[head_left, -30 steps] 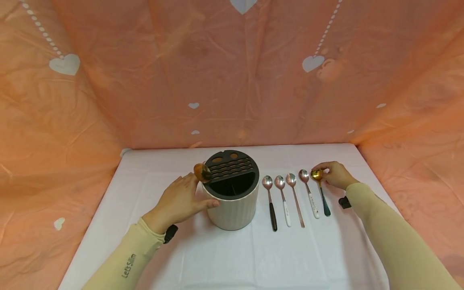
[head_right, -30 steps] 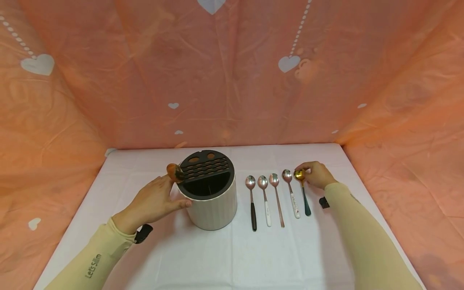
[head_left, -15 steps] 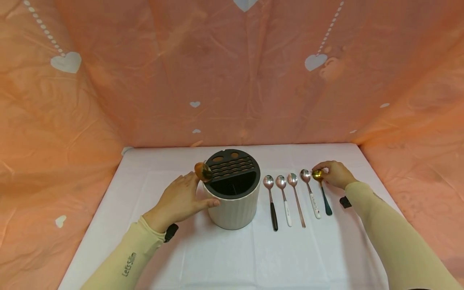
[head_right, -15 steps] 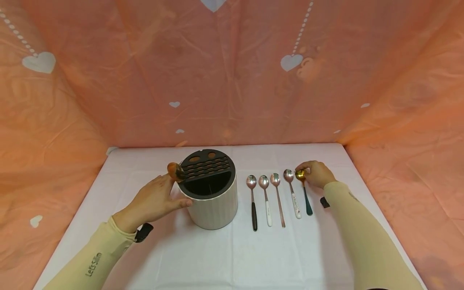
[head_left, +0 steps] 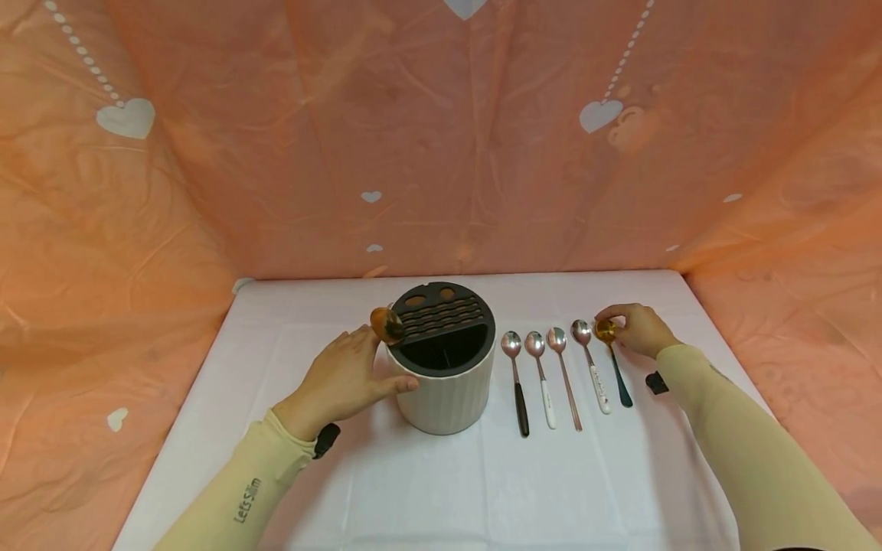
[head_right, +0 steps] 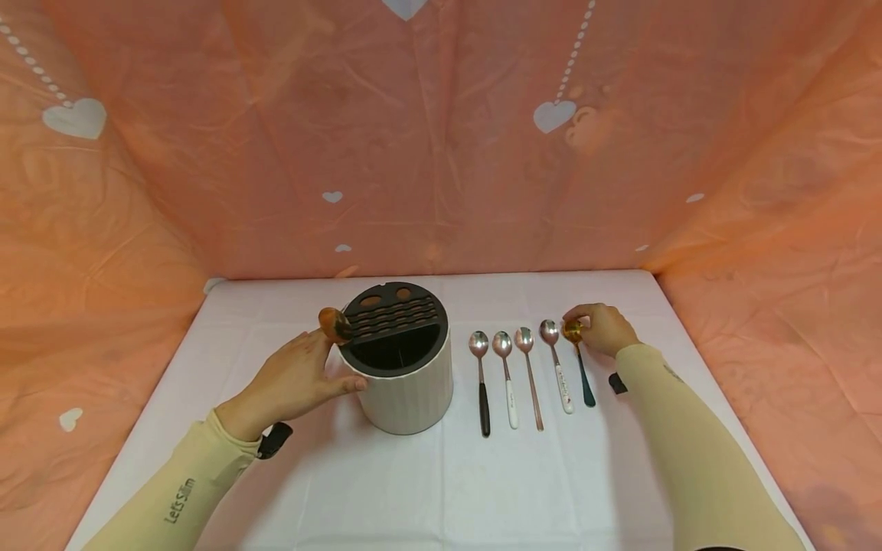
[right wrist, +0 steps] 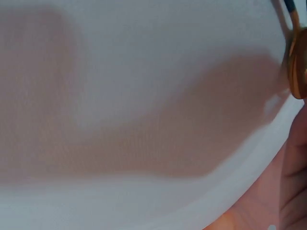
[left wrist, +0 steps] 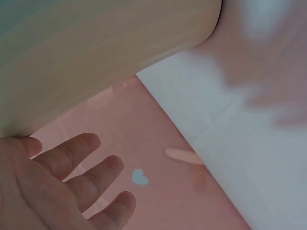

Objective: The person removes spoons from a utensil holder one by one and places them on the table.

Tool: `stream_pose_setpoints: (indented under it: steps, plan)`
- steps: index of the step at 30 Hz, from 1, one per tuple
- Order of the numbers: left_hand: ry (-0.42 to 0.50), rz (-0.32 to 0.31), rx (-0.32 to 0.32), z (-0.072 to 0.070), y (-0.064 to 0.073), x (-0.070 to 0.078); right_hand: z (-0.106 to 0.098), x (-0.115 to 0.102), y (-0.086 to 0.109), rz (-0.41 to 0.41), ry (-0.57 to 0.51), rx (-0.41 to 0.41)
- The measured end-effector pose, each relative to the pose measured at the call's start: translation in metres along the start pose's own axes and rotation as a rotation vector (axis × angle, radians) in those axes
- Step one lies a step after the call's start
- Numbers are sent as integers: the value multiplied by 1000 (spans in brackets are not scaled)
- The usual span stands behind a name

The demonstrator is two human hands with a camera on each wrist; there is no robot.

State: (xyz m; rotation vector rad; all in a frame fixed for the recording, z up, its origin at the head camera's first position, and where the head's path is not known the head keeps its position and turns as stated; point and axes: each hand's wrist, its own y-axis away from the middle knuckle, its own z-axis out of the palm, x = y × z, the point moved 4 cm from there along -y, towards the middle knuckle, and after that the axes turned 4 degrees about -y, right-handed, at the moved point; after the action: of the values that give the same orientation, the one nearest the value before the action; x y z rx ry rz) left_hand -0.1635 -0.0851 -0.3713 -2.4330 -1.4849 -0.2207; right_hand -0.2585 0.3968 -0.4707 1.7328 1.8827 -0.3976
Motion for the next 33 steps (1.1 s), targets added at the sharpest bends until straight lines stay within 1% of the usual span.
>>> stream_pose_setpoints:
  steps: [2, 6, 9, 13, 17, 19, 22, 25, 29, 33]
  plan:
    - [3, 1, 0, 0, 1, 0, -2, -1, 3, 14, -6, -6]
    - [10, 4, 4, 0, 2, -1, -8, -10, 10, 0, 3, 16]
    - [13, 3, 9, -1, 4, -3, -15, -18, 15, -29, 24, 43]
    - [14, -7, 7, 0, 4, -6, -26, -30, 21, -59, 53, 59]
    - [20, -9, -3, 1, 3, -7, -41, -51, 32, -124, 69, 94]
    - [23, -2, -2, 3, 2, -7, -49, -65, 38, -181, 80, 139]
    - [26, 9, -1, 4, 1, -6, -60, -87, 45, -292, 108, 197]
    - [26, 17, 2, 4, 0, -5, -68, -112, 50, -386, 140, 236]
    - [23, 14, -3, 2, -2, -5, -73, -155, 57, -467, 173, 232]
    - [29, 11, -5, 1, -4, -5, -70, -201, 63, -583, 206, 207]
